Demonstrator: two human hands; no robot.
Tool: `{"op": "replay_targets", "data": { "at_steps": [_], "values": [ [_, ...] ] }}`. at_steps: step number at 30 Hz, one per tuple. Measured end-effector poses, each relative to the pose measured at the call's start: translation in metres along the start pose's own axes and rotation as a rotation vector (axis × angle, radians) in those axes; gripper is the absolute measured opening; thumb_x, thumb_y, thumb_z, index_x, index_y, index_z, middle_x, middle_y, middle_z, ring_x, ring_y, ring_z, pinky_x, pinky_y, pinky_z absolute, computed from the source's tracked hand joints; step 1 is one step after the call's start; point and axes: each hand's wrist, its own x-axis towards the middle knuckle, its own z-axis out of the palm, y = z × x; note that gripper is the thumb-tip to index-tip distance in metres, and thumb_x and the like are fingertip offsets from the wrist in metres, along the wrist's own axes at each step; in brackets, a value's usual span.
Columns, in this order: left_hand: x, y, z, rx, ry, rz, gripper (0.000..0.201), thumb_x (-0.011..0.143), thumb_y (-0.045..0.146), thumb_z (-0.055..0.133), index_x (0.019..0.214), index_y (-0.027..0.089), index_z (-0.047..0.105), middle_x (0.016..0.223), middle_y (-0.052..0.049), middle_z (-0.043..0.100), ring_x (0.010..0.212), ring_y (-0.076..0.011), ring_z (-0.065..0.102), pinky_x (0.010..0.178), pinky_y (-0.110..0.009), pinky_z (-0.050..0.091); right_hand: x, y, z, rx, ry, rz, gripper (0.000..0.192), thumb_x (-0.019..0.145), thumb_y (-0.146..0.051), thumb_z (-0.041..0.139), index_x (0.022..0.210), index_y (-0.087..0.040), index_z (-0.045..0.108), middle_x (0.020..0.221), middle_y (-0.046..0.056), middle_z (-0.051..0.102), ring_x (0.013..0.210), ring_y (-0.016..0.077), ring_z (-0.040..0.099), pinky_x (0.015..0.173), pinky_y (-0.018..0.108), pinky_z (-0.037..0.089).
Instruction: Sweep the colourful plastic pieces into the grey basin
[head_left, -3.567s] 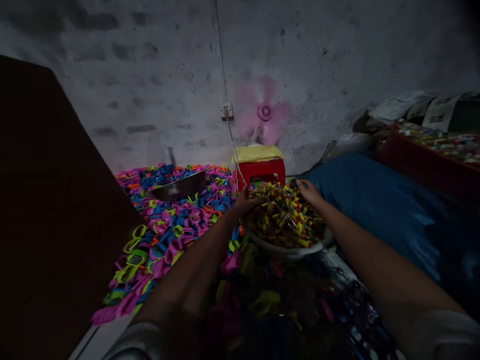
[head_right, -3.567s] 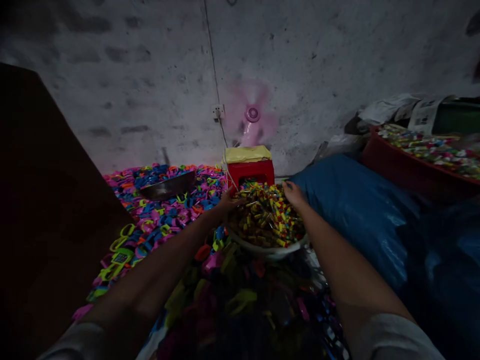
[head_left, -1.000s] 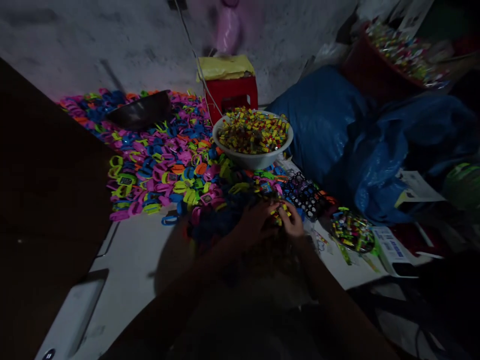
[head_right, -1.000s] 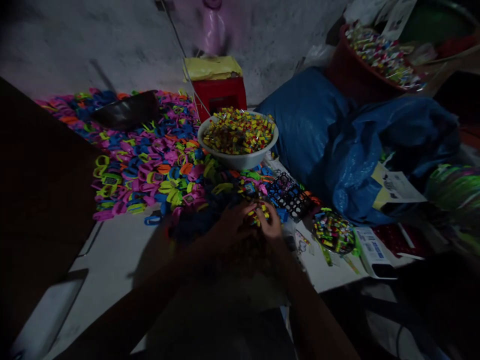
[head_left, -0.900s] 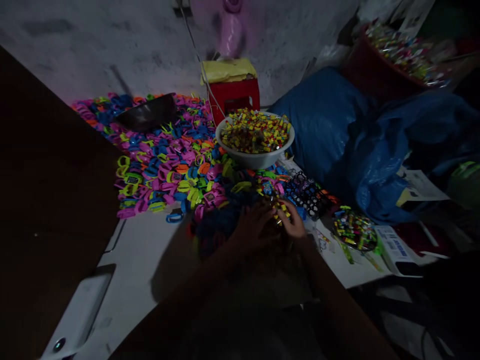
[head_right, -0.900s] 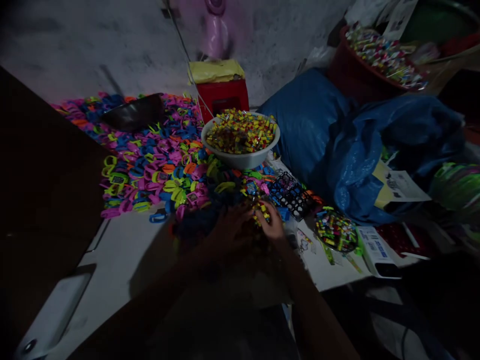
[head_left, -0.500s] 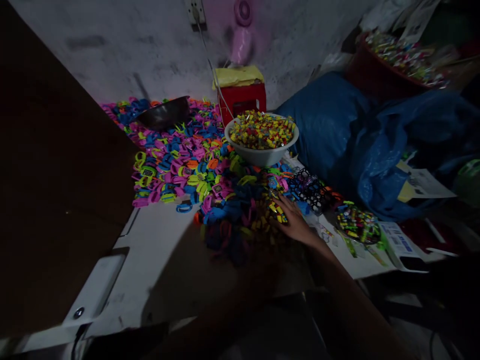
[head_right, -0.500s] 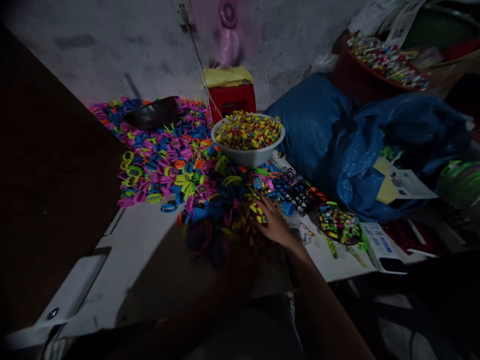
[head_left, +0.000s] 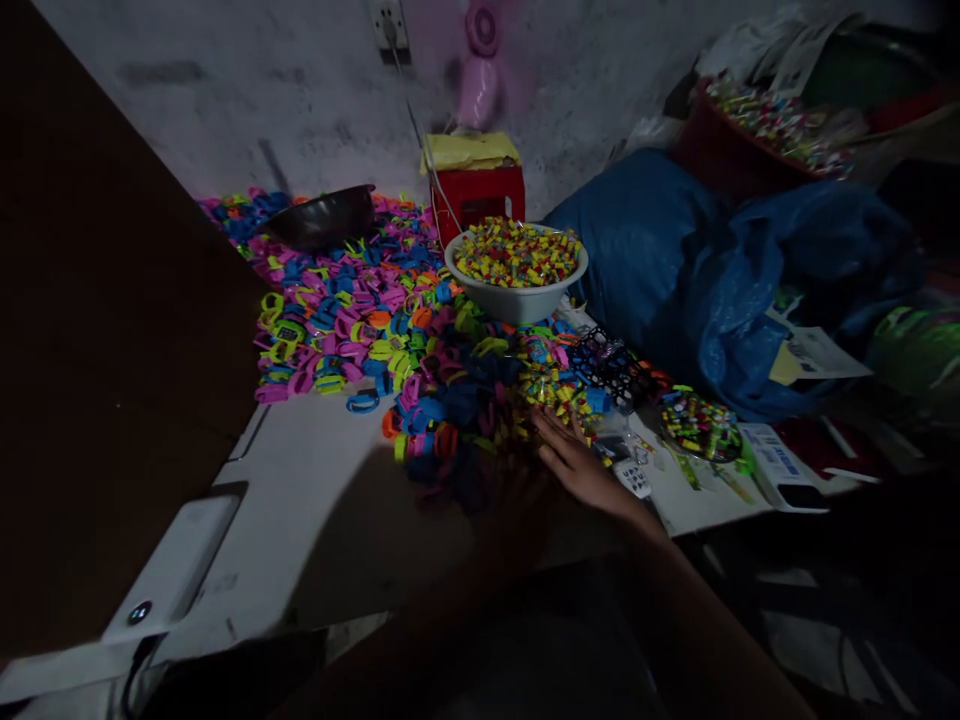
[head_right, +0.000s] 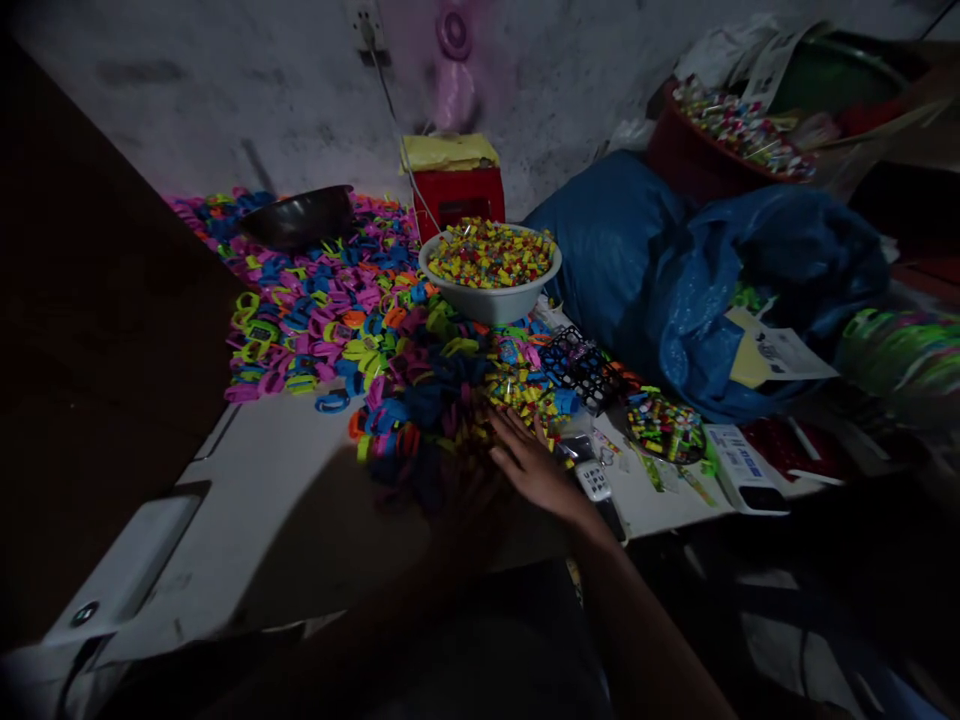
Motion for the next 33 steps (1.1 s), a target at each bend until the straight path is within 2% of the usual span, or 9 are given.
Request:
{"op": "replay_targets", "data": {
  "at_steps": [4,8,10,15,20,23,26,30,33],
  "values": [
    [0.002,-0.001,-0.008,-0.027,-0.038,0.015,0.046,0.091,0.033,0.049,0.137,0.029,0.049,0.144,-0.006,0.049,0.139,-0.0305,0.034,0.115,-0.057,0.023,-0.019,-0.004,-0.01,0.151,0.227,0.093,0.048,0.098,-0.043,0.031,0.145,-0.035,0.033,0.149,0.0,0.04,0.14,0.0191,0.032,0.12,0.047,0.016],
    [-0.001,0.0,-0.012,-0.043,-0.057,-0.006,0.042,0.092,0.034,0.047,0.133,0.028,0.053,0.149,-0.003,0.042,0.141,-0.0281,0.031,0.116,-0.054,0.022,-0.055,0.004,-0.017,-0.007,0.527,0.291,0.032,0.095,-0.042,0.038,0.113,-0.03,0.061,0.11,0.009,0.066,0.106,0.0258,0.059,0.09,0.045,0.048],
    [-0.006,0.0,-0.012,-0.03,-0.031,0.022,0.041,0.093,0.032,0.046,0.133,0.028,0.053,0.147,-0.003,0.045,0.139,-0.0278,0.033,0.115,-0.052,0.022,-0.075,0.007,-0.014,-0.208,0.39,0.337,0.029,0.093,-0.039,0.04,0.103,-0.027,0.065,0.1,0.009,0.067,0.097,0.0264,0.061,0.082,0.043,0.047],
    [-0.023,-0.013,-0.031,0.0,-0.103,-0.061,0.047,0.087,0.026,0.051,0.135,0.027,0.051,0.14,-0.007,0.051,0.132,-0.0299,0.04,0.112,-0.054,0.022,-0.11,-0.003,0.015,-0.676,0.033,0.37,0.035,0.088,-0.023,0.049,0.122,-0.023,0.06,0.111,0.012,0.065,0.098,0.0255,0.061,0.079,0.04,0.042],
    [-0.045,-0.032,-0.072,0.042,-0.088,-0.337,0.05,0.078,0.03,0.061,0.128,0.025,0.058,0.132,-0.012,0.055,0.128,-0.0344,0.041,0.105,-0.052,0.03,-0.115,-0.009,0.039,-0.856,0.086,0.352,0.027,0.089,-0.024,0.05,0.11,-0.022,0.066,0.098,0.013,0.066,0.082,0.0264,0.06,0.067,0.04,0.041],
    [-0.061,-0.03,-0.075,0.053,-0.013,-0.27,0.049,0.08,0.033,0.059,0.128,0.025,0.058,0.126,-0.01,0.059,0.129,-0.0336,0.039,0.11,-0.054,0.023,-0.11,-0.004,0.049,-0.827,0.14,0.267,0.032,0.09,-0.022,0.046,0.115,-0.022,0.065,0.103,0.014,0.067,0.087,0.0278,0.06,0.069,0.041,0.044],
    [-0.068,-0.024,-0.06,0.039,-0.038,-0.156,0.05,0.084,0.027,0.052,0.134,0.027,0.052,0.137,-0.007,0.053,0.135,-0.0315,0.033,0.113,-0.055,0.016,-0.101,-0.005,0.059,-0.67,0.145,0.085,0.042,0.09,-0.017,0.042,0.129,-0.02,0.056,0.123,0.011,0.063,0.112,0.0279,0.056,0.091,0.046,0.044],
    [-0.042,-0.019,-0.047,0.021,-0.038,-0.199,0.051,0.087,0.031,0.051,0.138,0.027,0.048,0.146,-0.008,0.045,0.139,-0.0316,0.029,0.114,-0.054,0.017,-0.089,-0.012,0.066,-0.512,0.119,-0.041,0.051,0.09,-0.019,0.043,0.141,-0.025,0.043,0.143,0.006,0.048,0.131,0.0263,0.043,0.109,0.051,0.033],
    [0.0,-0.017,-0.047,-0.01,-0.015,-0.072,0.048,0.092,0.034,0.045,0.14,0.028,0.045,0.149,-0.004,0.041,0.141,-0.0293,0.025,0.115,-0.053,0.015,-0.083,-0.013,0.072,-0.467,0.102,0.007,0.047,0.089,-0.016,0.045,0.135,-0.02,0.051,0.135,0.01,0.056,0.123,0.0263,0.051,0.102,0.046,0.042]
  ]
}}
